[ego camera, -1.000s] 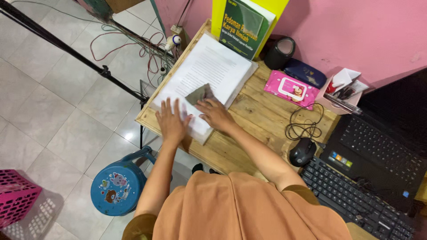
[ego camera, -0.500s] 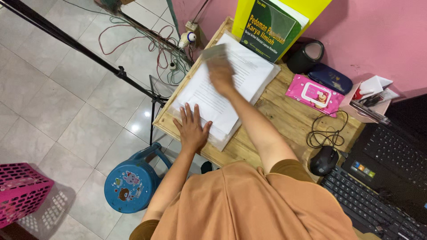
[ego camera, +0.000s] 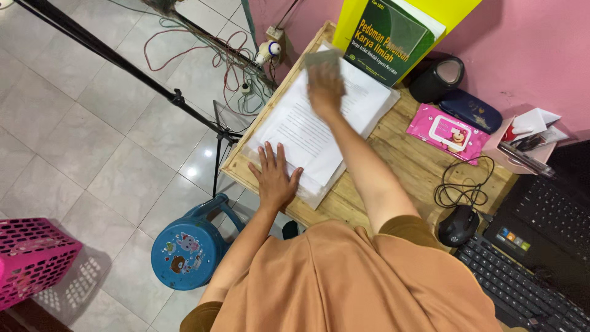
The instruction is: The person organizes papers into a folder, wipes the desk surface and a book with a cloth, and then cleans the laptop keyboard and screen.
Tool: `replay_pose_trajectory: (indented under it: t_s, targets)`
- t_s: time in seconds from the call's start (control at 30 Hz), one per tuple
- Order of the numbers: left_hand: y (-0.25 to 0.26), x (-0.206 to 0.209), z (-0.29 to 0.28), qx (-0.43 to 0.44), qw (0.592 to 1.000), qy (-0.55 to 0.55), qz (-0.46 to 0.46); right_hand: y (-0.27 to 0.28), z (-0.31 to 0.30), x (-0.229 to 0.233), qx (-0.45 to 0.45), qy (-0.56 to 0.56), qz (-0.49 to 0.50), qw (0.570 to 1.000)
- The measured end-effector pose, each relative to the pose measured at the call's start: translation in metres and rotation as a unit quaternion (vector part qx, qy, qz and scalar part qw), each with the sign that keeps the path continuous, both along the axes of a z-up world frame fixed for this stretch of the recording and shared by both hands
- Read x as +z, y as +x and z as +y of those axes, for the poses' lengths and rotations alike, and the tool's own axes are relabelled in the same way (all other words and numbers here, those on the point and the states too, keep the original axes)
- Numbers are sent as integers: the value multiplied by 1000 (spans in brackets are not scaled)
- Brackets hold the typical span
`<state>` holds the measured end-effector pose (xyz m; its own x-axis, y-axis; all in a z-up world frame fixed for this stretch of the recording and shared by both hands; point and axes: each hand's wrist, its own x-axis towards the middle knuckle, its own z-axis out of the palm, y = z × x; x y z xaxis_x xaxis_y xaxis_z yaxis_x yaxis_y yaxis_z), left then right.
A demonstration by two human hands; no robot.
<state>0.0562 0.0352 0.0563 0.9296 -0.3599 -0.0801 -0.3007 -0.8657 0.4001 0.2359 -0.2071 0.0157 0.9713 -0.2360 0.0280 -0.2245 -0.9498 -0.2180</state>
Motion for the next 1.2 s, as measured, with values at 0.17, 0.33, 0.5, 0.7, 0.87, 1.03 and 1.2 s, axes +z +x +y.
replay_pose_trajectory:
  t_s: [0.17, 0.33, 0.5, 0.7, 0.87, 1.03, 1.2]
  targets:
    - [0, -8, -1, 31, 998, -57, 4, -84, 89, -16, 292, 21, -74, 953]
    - [-2, -14, -1, 26, 997, -68, -17, -87, 9, 10, 171, 42, 18, 984]
    - [-4, -12, 0, 24, 997, -73, -33, -109, -91, 44, -21, 70, 30, 997]
    - [-5, -7, 1, 25, 996, -84, -11, -164, -45, 49, -73, 43, 57, 995]
    - [-2, -36, 8, 32, 988, -146, -41, -231, 79, 32, 65, 48, 73, 994]
    - [-4, -75, 20, 93, 947, -272, -143, -219, 123, 26, 184, 58, 97, 977]
    - [-4, -81, 25, 100, 929, -320, -157, -145, 147, 20, 192, 87, 32, 977]
